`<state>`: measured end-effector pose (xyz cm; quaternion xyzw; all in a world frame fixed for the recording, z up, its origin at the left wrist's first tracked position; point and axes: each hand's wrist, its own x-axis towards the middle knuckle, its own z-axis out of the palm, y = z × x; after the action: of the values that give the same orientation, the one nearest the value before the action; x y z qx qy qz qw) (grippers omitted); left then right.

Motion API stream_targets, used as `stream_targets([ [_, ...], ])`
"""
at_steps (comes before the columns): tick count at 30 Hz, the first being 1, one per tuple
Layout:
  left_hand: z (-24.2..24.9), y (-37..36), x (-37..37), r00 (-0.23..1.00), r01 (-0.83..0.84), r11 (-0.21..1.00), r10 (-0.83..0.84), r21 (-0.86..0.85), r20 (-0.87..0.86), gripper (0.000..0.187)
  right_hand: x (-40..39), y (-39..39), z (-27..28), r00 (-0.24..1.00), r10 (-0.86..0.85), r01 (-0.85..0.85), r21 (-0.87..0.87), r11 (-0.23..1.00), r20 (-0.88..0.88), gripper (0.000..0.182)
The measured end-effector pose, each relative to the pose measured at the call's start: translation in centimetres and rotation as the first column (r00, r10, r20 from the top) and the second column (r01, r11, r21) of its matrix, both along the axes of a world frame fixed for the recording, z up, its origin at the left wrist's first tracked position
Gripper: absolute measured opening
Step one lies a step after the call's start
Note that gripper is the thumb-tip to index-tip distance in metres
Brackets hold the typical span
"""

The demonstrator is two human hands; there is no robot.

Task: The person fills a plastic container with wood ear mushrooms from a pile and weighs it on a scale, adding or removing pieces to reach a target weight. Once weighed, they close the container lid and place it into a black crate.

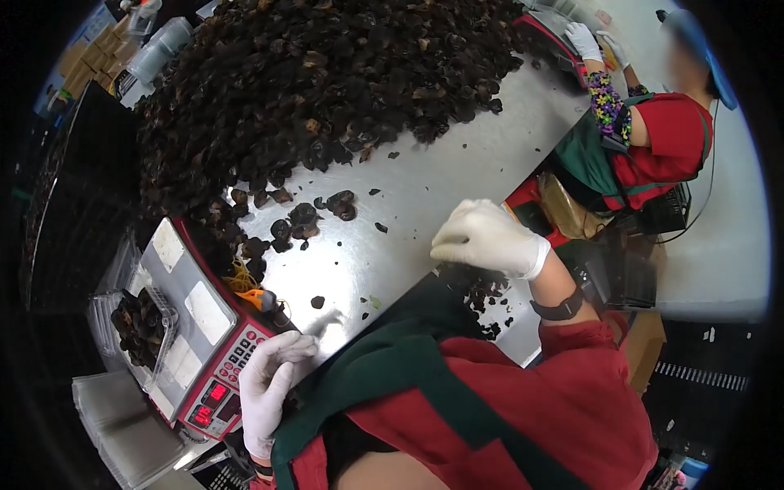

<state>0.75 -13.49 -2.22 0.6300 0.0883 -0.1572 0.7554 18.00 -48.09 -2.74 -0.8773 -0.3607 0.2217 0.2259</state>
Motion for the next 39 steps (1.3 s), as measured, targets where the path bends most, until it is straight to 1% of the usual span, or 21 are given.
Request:
stream_targets([
  [2,-0.3,-0.3,0.5,0.999,0.033,0.999,-0.033,0.042,0.006,0.042,0.6,0.6,-0.6,0.961,-0.201,0.187,0.089,0.978,0.188,0.025],
  [3,-0.2,-0.4,0.7,0.998,0.061,0.995,-0.062,0.078,0.012,0.042,1.0,2.0,-1.6,0.965,-0.191,0.175,0.098,0.980,0.182,0.025],
  [5,0.3,-1.2,0.8,0.999,0.039,0.994,-0.039,0.105,-0.007,0.041,2.1,7.0,-5.0,0.869,-0.357,0.182,0.449,0.875,0.343,0.026],
  [6,0.2,-1.4,0.7,0.999,0.051,0.996,-0.050,0.067,-0.007,0.040,2.6,9.0,-6.7,0.880,-0.340,0.165,0.457,0.874,0.332,0.026],
  [7,0.2,-1.6,0.6,0.998,0.063,0.998,-0.063,0.028,-0.005,0.039,3.3,10.9,-8.5,0.856,-0.282,0.113,0.375,0.920,0.434,0.025],
  [8,0.4,-1.7,0.4,0.997,0.072,0.995,-0.073,0.065,0.000,0.038,3.8,12.1,-9.7,0.820,-0.218,0.069,0.286,0.956,0.529,0.025],
  [9,0.5,-1.5,0.1,0.999,0.053,0.996,-0.053,0.072,-0.004,0.038,4.3,12.6,-10.4,0.826,-0.206,0.051,0.293,0.955,0.525,0.025],
  [11,0.3,-1.2,-0.4,0.997,0.063,0.991,-0.069,0.122,0.043,0.038,5.6,13.6,-11.2,0.855,-0.317,0.150,0.390,0.909,0.410,0.017],
  [12,0.0,-0.9,-0.8,0.999,0.029,0.991,-0.034,0.130,0.040,0.036,6.1,14.2,-10.7,0.864,-0.341,0.119,0.509,0.853,0.371,0.013],
  [16,-0.8,-0.2,-2.0,0.997,-0.073,0.993,0.074,0.089,-0.002,0.034,6.2,16.6,-8.0,0.907,-0.275,0.073,0.523,0.849,0.319,0.013],
  [19,0.0,-0.1,-1.9,0.998,-0.052,0.990,0.054,0.132,-0.010,0.037,4.8,19.9,-6.5,0.931,-0.098,-0.072,0.443,0.894,0.351,0.028],
  [20,0.1,0.0,-1.9,0.999,-0.044,0.990,0.046,0.137,-0.005,0.038,4.1,20.8,-6.8,0.936,-0.019,-0.090,0.290,0.953,0.351,0.032],
  [22,0.7,0.2,-2.1,0.999,-0.042,0.986,0.040,0.164,0.018,0.038,3.4,22.3,-8.8,0.911,0.060,-0.113,0.106,0.988,0.408,0.027],
  [24,0.1,0.5,-2.7,0.995,-0.075,0.989,0.065,0.130,0.078,0.036,3.5,22.8,-9.2,0.876,0.078,-0.150,0.114,0.982,0.475,0.022],
  [27,-0.1,1.6,-3.7,0.990,-0.109,0.988,0.098,0.108,0.098,0.033,5.1,22.5,-9.0,0.897,0.111,-0.190,0.146,0.971,0.428,0.016],
  [30,0.6,3.8,-4.8,0.985,-0.145,0.972,0.125,0.183,0.116,0.032,6.6,22.2,-7.1,0.933,0.164,-0.227,0.172,0.958,0.322,0.019],
  [32,2.1,5.9,-5.5,0.960,-0.277,0.923,0.253,0.268,0.120,0.030,7.2,22.1,-5.6,0.967,0.164,-0.208,0.232,0.950,0.195,0.024],
  [33,2.6,7.1,-5.8,0.930,-0.365,0.889,0.338,0.278,0.142,0.028,7.2,22.3,-4.5,0.966,0.157,-0.203,0.230,0.952,0.203,0.024],
  [35,3.8,10.3,-6.5,0.855,-0.519,0.693,0.405,0.501,0.325,0.027,6.9,23.2,-2.0,1.000,-0.001,0.002,0.308,0.952,-0.005,0.026],
  [37,3.9,12.8,-5.9,0.697,-0.702,0.321,0.493,0.635,0.521,0.026,6.5,24.7,0.4,1.000,-0.011,0.014,0.342,0.939,-0.012,0.028],
  [39,3.2,15.0,-4.8,0.654,-0.713,-0.055,0.307,0.699,0.692,0.027,5.0,26.8,2.8,0.997,0.002,0.034,0.486,0.873,-0.072,0.028],
])
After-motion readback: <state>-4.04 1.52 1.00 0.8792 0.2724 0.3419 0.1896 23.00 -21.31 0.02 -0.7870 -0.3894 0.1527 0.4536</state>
